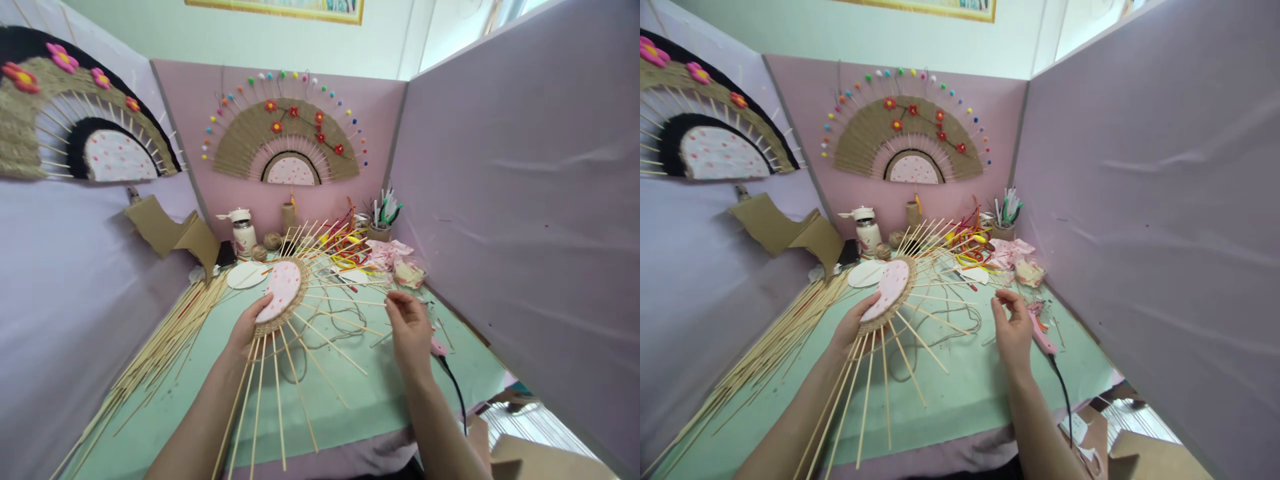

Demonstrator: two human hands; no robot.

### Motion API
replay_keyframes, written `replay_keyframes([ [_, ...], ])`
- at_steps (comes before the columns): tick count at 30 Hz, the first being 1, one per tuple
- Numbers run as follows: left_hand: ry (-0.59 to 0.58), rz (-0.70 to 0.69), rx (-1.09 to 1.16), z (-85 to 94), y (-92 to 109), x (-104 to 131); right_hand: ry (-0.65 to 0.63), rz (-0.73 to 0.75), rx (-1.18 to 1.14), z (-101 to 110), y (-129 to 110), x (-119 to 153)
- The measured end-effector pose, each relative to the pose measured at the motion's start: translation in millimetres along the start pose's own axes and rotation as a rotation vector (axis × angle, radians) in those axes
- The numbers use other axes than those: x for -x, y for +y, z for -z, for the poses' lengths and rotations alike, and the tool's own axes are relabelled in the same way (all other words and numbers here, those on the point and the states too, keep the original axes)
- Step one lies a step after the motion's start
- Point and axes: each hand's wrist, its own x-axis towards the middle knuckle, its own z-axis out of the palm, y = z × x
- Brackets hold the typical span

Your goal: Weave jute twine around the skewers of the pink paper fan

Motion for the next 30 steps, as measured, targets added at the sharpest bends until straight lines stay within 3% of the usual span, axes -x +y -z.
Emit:
replay_keyframes([
  [3,0.024,-0.015,-0.003,-3.2,1.1,1.5,0.081,0.001,0.155,32.1,5.5,-43.6],
  [7,0.039,-0.01,-0.017,-6.4,1.6,4.2,0.119,-0.11,0.461,69.5,17.7,-123.6],
  [10,0.044,-0.006,-0.034,-5.5,1.4,3.4,0.084,-0.128,0.558,73.8,30.1,-169.2],
  [12,0.039,-0.013,-0.042,-3.8,1.5,1.4,0.025,-0.11,0.589,67.3,38.2,-185.5],
  [17,0.037,-0.014,-0.043,-1.8,2.7,-1.3,-0.072,-0.063,0.614,53.7,51.5,-192.1],
  [30,0.058,-0.005,-0.042,-1.4,1.5,-2.5,0.175,0.069,0.46,79.5,45.2,-170.6],
])
